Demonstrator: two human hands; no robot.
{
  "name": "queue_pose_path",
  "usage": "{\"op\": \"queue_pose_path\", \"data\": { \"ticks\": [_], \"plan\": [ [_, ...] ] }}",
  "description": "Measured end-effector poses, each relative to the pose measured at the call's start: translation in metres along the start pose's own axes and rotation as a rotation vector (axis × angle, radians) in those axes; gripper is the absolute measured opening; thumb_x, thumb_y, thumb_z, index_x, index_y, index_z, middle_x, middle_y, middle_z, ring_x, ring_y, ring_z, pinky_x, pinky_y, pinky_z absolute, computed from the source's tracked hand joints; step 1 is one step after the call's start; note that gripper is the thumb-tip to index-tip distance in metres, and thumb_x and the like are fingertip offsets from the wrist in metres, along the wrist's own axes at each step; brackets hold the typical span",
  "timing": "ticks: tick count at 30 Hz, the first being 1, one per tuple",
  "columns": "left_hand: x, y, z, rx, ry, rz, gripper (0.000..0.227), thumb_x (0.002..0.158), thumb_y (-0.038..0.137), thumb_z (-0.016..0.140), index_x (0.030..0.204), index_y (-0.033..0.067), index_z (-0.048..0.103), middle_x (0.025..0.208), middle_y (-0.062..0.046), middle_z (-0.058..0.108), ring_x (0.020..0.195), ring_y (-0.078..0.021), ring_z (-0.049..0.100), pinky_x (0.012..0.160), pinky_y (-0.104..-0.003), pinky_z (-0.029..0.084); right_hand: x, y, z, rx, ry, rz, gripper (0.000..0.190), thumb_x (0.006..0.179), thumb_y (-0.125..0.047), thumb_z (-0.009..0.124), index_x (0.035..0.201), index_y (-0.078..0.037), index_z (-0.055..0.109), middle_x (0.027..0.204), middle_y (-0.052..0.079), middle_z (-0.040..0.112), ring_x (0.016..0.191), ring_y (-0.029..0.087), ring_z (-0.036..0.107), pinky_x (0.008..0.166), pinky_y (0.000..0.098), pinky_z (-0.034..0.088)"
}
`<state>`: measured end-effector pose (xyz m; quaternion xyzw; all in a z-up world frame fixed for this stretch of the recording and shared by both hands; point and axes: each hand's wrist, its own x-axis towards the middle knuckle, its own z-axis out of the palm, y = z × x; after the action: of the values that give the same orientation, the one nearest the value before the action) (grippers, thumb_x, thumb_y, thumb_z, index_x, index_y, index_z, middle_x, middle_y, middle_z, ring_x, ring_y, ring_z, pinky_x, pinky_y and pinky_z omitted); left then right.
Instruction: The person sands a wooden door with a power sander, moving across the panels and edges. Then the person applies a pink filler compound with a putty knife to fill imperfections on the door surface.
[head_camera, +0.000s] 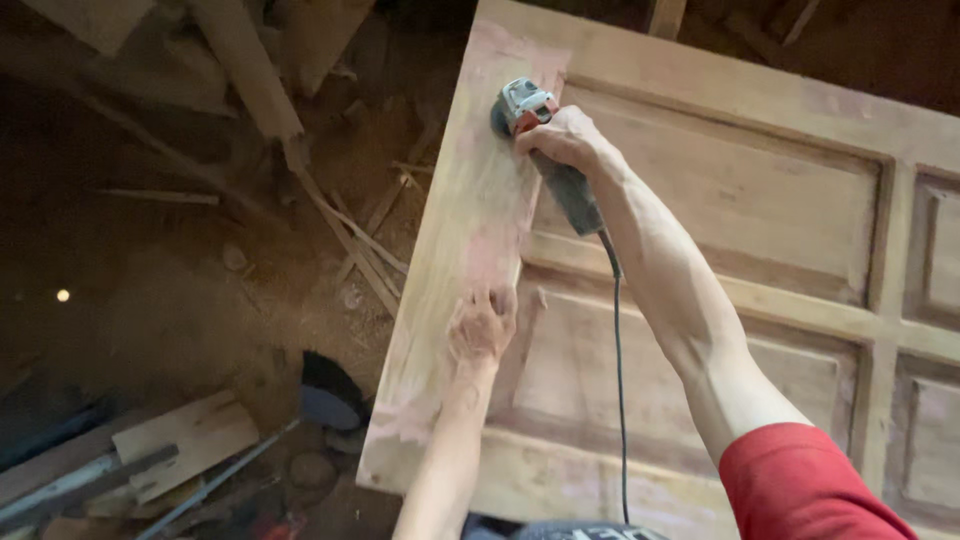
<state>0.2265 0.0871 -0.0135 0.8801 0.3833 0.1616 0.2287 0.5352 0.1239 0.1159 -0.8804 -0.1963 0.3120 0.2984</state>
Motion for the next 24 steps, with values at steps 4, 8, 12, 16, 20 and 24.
{"op": "queue_pose_path", "data": {
  "ticks": [4, 8, 12, 16, 20, 24],
  "plan": [
    [0.003, 0.007, -0.005, -0.004, 0.024, -0.039, 0.035, 0.089, 0.051, 0.069, 0.085, 0.0173, 0.063, 0.071, -0.007, 0.069, 0.067, -0.0328, 0.069, 0.056, -0.049, 0.055, 0.065, 0.004, -0.026, 0.101, 0.077, -0.060, 0.035, 0.059, -0.028, 0.087, 0.088, -0.011, 0.076, 0.089, 0.001, 0.073, 0.080, 0.013, 0.066, 0.071, 0.0289, 0.055],
    [0.008, 0.013, -0.014, -0.034, 0.051, -0.043, 0.037, 0.089, 0.051, 0.071, 0.079, 0.0176, 0.059, 0.065, -0.003, 0.067, 0.065, -0.0292, 0.068, 0.057, -0.046, 0.055, 0.102, 0.019, -0.060, 0.103, 0.121, 0.047, 0.029, 0.062, -0.026, 0.089, 0.083, -0.010, 0.076, 0.088, 0.000, 0.071, 0.080, 0.012, 0.064, 0.071, 0.0290, 0.053],
    [0.011, 0.016, -0.017, 0.047, 0.102, -0.005, 0.036, 0.087, 0.049, 0.073, 0.081, 0.0171, 0.059, 0.070, -0.005, 0.065, 0.064, -0.0287, 0.067, 0.054, -0.043, 0.054, 0.101, 0.044, -0.087, 0.151, 0.168, 0.091, 0.029, 0.063, -0.026, 0.089, 0.084, -0.012, 0.074, 0.087, -0.003, 0.070, 0.078, 0.012, 0.064, 0.068, 0.0302, 0.051],
    [0.012, 0.020, -0.018, 0.072, 0.102, 0.017, 0.035, 0.089, 0.048, 0.072, 0.083, 0.0160, 0.057, 0.074, -0.005, 0.063, 0.065, -0.0281, 0.066, 0.055, -0.042, 0.054, 0.091, 0.051, -0.102, 0.252, 0.165, 0.074, 0.024, 0.065, -0.024, 0.085, 0.084, -0.014, 0.073, 0.086, -0.003, 0.069, 0.077, 0.011, 0.063, 0.067, 0.0299, 0.050],
    [0.014, 0.022, -0.020, 0.103, 0.103, 0.036, 0.036, 0.091, 0.047, 0.071, 0.082, 0.0161, 0.055, 0.072, -0.006, 0.063, 0.063, -0.0281, 0.066, 0.054, -0.043, 0.054, 0.100, 0.035, -0.079, 0.216, 0.176, -0.016, 0.023, 0.062, -0.022, 0.087, 0.082, -0.016, 0.076, 0.086, -0.006, 0.070, 0.079, 0.008, 0.063, 0.070, 0.0259, 0.050],
    [0.011, 0.026, -0.017, 0.195, 0.127, -0.015, 0.037, 0.088, 0.050, 0.071, 0.079, 0.0181, 0.055, 0.061, -0.009, 0.062, 0.056, -0.0316, 0.065, 0.047, -0.045, 0.053, 0.116, 0.012, -0.046, 0.315, 0.075, -0.081, 0.025, 0.063, -0.018, 0.085, 0.083, -0.010, 0.072, 0.087, -0.005, 0.070, 0.082, 0.009, 0.065, 0.071, 0.0277, 0.051]
  ]
}}
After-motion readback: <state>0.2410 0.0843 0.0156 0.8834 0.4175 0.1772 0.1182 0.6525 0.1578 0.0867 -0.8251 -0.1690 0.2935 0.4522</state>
